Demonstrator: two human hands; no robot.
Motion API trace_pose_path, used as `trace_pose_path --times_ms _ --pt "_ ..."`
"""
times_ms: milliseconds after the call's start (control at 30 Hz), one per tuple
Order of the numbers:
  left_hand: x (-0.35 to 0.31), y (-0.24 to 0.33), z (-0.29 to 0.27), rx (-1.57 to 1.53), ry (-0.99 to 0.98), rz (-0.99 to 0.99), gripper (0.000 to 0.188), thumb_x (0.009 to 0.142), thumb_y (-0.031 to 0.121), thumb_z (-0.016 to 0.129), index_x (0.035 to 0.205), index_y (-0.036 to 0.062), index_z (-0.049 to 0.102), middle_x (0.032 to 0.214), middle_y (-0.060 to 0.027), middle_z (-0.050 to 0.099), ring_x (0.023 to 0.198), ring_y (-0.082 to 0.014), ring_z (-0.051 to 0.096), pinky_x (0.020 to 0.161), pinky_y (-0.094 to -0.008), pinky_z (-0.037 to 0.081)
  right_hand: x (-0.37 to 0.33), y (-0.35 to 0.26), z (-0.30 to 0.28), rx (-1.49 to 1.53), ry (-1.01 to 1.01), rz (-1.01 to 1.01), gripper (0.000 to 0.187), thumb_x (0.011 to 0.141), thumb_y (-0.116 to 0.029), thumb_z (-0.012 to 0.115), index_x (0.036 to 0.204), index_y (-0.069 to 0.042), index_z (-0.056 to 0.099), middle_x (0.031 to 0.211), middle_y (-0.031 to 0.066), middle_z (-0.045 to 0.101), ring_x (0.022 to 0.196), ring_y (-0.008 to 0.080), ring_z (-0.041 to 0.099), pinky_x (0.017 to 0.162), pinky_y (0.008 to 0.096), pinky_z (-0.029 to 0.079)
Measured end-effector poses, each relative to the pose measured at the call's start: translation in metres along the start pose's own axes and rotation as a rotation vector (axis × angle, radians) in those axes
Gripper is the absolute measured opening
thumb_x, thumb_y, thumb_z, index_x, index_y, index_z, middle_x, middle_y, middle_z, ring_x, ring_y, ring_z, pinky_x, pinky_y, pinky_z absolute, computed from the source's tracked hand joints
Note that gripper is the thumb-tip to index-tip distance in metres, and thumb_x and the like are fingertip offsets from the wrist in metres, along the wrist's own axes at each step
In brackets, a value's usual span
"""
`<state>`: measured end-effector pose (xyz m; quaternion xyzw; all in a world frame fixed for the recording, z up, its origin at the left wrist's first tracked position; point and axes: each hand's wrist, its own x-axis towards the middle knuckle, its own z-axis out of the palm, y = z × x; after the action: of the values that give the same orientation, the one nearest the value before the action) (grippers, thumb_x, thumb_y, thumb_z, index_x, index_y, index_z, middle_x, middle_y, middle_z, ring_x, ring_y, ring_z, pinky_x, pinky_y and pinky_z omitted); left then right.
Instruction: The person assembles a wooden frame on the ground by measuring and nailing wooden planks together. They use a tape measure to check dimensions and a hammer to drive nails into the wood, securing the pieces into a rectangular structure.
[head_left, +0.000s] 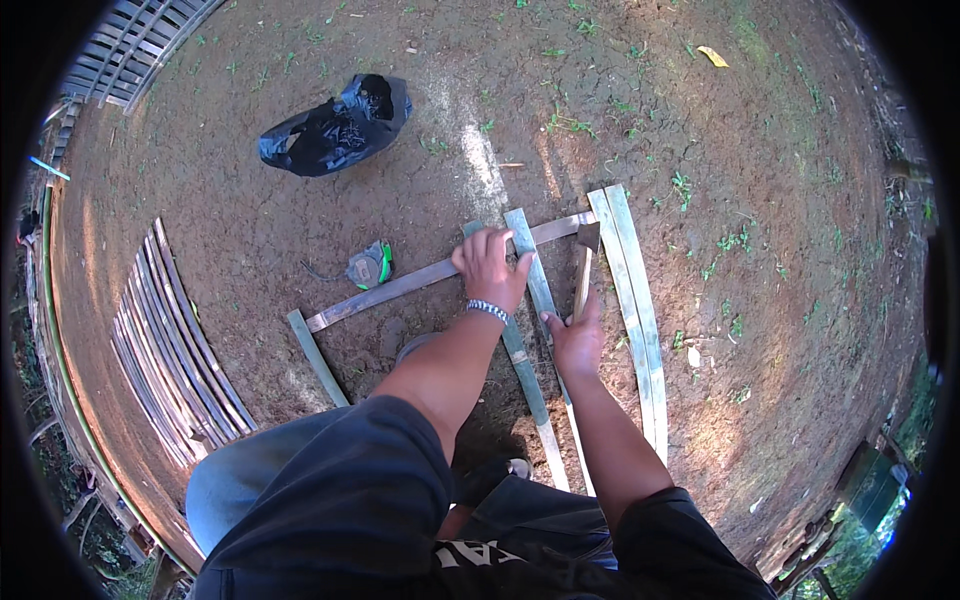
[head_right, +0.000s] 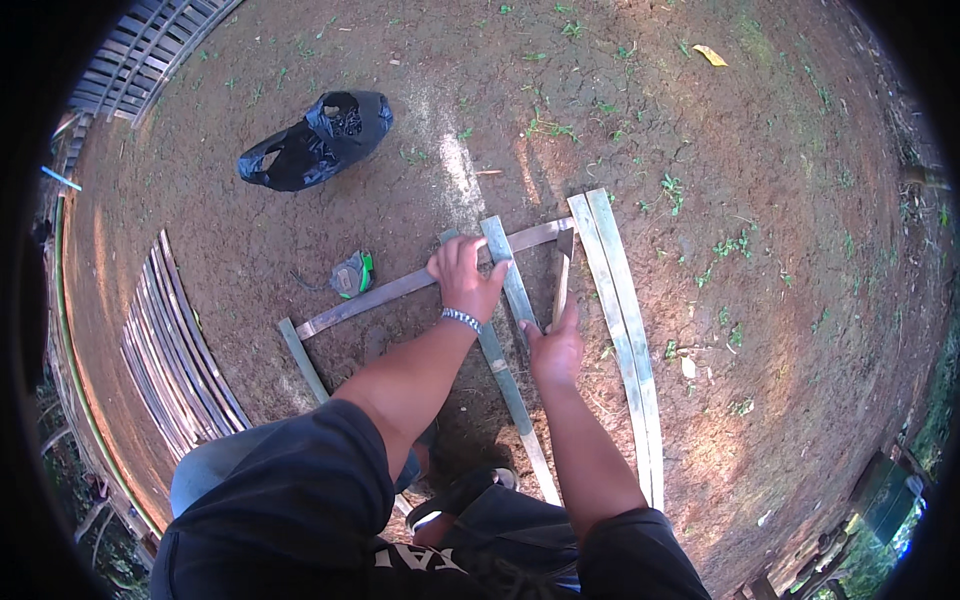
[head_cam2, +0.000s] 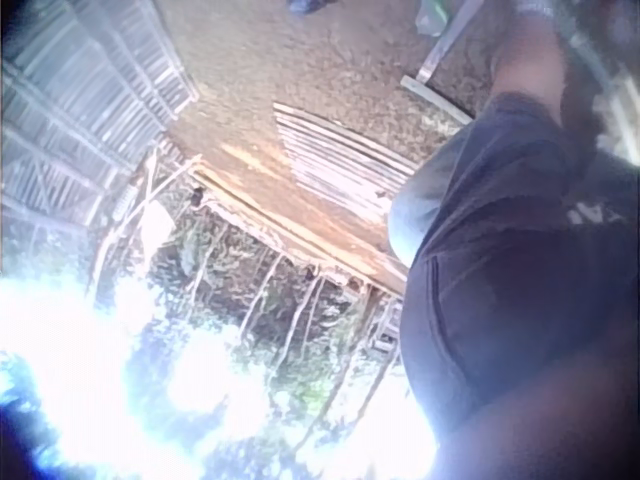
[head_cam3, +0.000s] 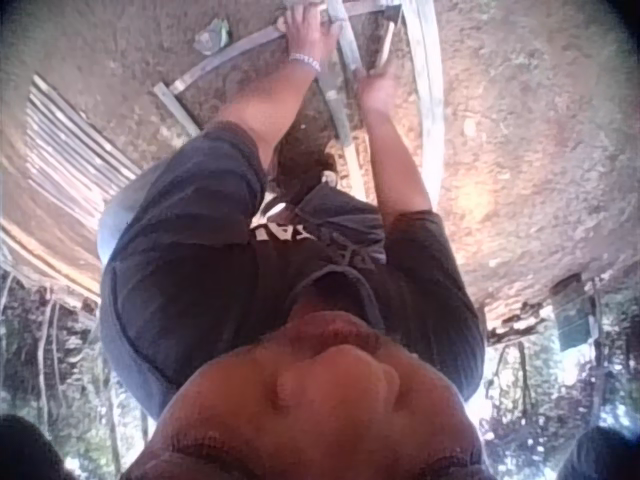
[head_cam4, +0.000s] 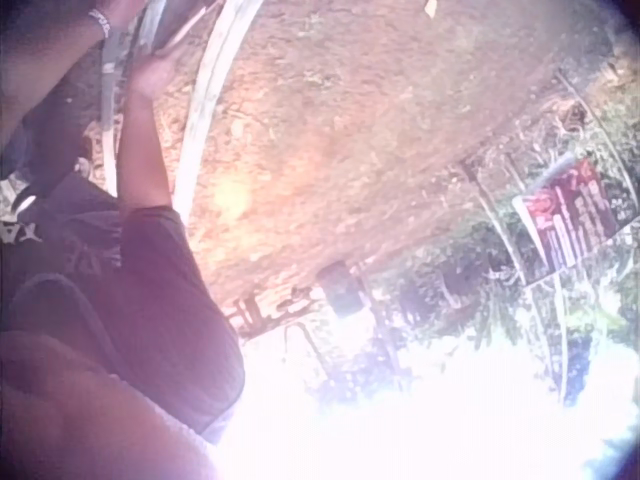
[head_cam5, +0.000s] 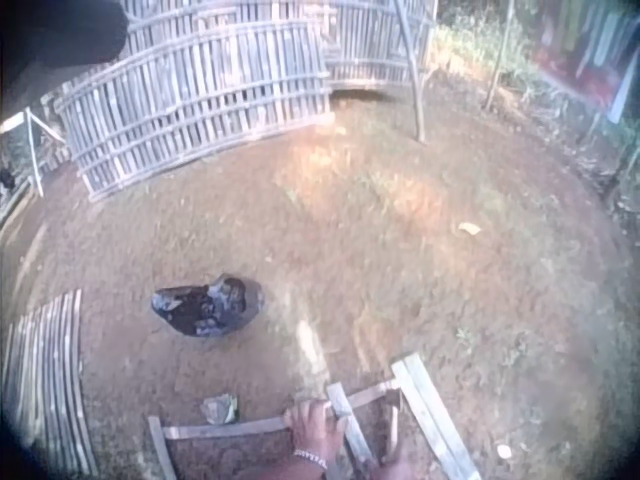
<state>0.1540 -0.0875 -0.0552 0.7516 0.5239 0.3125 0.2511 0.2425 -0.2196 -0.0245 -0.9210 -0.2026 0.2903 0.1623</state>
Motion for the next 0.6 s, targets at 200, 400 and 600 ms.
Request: trace_pose_path --times_ms 200,400,600 --pt "-0.046 -0.012 -0.030 0.265 -0.607 0.582 0.051 0.094 0.026 0.062 0.142 0.0092 0.055 0.150 -0.0083 0.049 0.147 -0.0250 0.037 0.121 -0.0540 0.020 -0.002 0.002 -0.002 0.051 -0.049 -0.036 0.097 0.079 -0.023 0.088 0.156 -0.010 0.031 0.107 0.0261 0.071 0.098 0.0410 0.072 0.089 0.0473 0.057" --pt "-0.035 0.004 -0.043 0.439 -0.896 0.654 0.075 0.095 0.039 0.060 0.156 0.0032 0.037 0.168 -0.0129 0.026 0.157 -0.0260 0.019 0.127 -0.0513 0.013 -0.009 -0.009 -0.020 0.110 -0.083 -0.011 0.081 0.089 -0.019 0.076 0.153 -0.008 0.028 0.100 0.0295 0.069 0.089 0.0462 0.070 0.083 0.0505 0.056" --pt "-0.031 0.002 -0.045 0.452 -0.936 0.661 0.080 0.093 0.044 0.062 0.157 0.0030 0.035 0.169 -0.0128 0.024 0.158 -0.0266 0.016 0.128 -0.0503 0.011 -0.018 0.013 -0.048 0.207 -0.180 -0.374 0.055 0.101 -0.018 0.057 0.149 -0.006 0.034 0.098 0.0332 0.068 0.087 0.0508 0.069 0.072 0.0557 0.055"
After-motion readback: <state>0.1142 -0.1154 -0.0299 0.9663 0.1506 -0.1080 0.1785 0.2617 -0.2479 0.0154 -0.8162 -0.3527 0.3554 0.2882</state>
